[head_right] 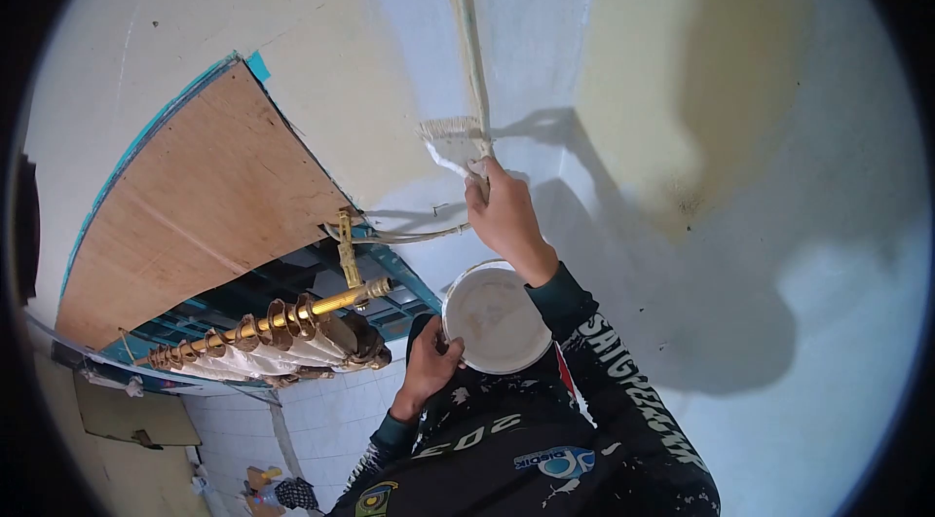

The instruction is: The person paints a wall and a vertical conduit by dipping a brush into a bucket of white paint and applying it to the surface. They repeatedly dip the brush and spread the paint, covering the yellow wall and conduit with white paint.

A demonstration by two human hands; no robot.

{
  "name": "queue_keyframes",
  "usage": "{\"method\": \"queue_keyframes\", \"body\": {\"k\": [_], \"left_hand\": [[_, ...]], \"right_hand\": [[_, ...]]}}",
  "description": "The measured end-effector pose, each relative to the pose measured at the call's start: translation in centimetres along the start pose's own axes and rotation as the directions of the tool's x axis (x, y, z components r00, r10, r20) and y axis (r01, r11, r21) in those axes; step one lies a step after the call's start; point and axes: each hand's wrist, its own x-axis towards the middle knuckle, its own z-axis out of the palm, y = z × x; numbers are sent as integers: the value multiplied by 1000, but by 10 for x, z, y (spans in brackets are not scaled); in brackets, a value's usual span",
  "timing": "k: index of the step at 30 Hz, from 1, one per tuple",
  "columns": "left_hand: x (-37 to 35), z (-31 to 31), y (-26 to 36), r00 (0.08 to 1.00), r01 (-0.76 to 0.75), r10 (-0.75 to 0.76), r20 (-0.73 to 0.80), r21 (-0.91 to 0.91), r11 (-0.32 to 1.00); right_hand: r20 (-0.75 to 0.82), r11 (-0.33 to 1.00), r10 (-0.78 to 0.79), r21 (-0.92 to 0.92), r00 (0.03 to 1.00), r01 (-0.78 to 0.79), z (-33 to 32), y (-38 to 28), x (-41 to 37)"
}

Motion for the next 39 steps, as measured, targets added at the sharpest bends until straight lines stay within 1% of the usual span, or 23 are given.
{"method": "queue_keyframes", "body": {"k": [2, 4, 6, 7, 9, 10, 12, 13, 15, 17, 19, 21, 23, 25, 27, 28, 30, 34, 36, 37, 39], "left_hand": [[1, 0, 0, 999, -49, 49, 14, -5, 999], [-1, 2, 2, 999, -45, 45, 10, -1, 999], [-4, 3, 6, 999, -41, 41, 2, 2, 999], [-7, 3, 10, 999, -41, 42, -5, 16, 999], [-10, 2, 14, 999, -46, 46, -17, 29, 999], [-10, 1, 15, 999, -39, 39, -14, 34, 999], [-13, 2, 14, 1000, -26, 27, -13, 34, 999], [-12, 2, 11, 1000, -30, 30, -7, 27, 999], [-13, 0, 8, 999, -32, 32, -2, 23, 999], [-13, 1, 7, 998, -65, 65, -3, 47, 997], [-12, 2, 8, 998, -61, 61, -2, 17, 998], [-12, 5, 8, 999, -47, 47, 1, -13, 999], [-11, 5, 8, 999, -49, 49, 0, 2, 999], [-10, 5, 7, 999, -46, 46, 1, 13, 999], [-9, 4, 6, 999, -52, 52, 2, 30, 998], [-9, 3, 7, 999, -49, 49, 2, 32, 998], [-10, 2, 11, 1000, -27, 27, 3, -2, 1000], [-6, -1, 10, 999, -39, 39, -11, 27, 999], [-6, -1, 9, 1000, -27, 27, 0, 5, 1000], [-7, 0, 9, 1000, -22, 22, 4, 7, 1000], [-5, 1, 9, 999, -36, 36, 4, -14, 999]], "right_hand": [[6, 1000, 4, -29, 1000, -4, 7, 21, -6], [10, 999, 3, -55, 1000, -2, 5, 28, -10], [160, 979, 174, -135, 972, -153, 0, 32, -13], [158, 980, 170, -132, 973, -149, 0, 36, -13], [240, 951, 201, -279, 950, -131, 2, 43, -9], [241, 952, 195, -280, 951, -125, 5, 43, -4], [178, 971, 42, -239, 983, 1, 9, 43, 12], [182, 971, 42, -239, 982, 2, 6, 33, 21], [115, 963, 15, -270, 993, 17, -5, 11, 37], [96, 968, -1, -251, 995, 26, -17, -9, 42], [78, 969, -15, -243, 997, 34, -34, -34, 47], [-44, 960, -215, -192, 976, 203, -46, -63, 47], [-67, 962, -210, -192, 976, 194, -63, -103, 42], [-94, 964, -210, -186, 973, 190, -62, -113, 43], [-267, 917, -398, -127, 878, 377, -55, -108, 46], [-267, 919, -395, -125, 879, 375, -48, -98, 46], [-192, 929, -366, -127, 911, 347, -27, -59, 47], [-182, 919, -392, -127, 902, 373, 2, -6, 24], [-101, 973, -228, -64, 968, 223, 6, 12, 9], [-101, 974, -221, -63, 970, 216, 10, 21, 2], [-54, 985, -131, -116, 990, 124, 17, 36, -7]]}}
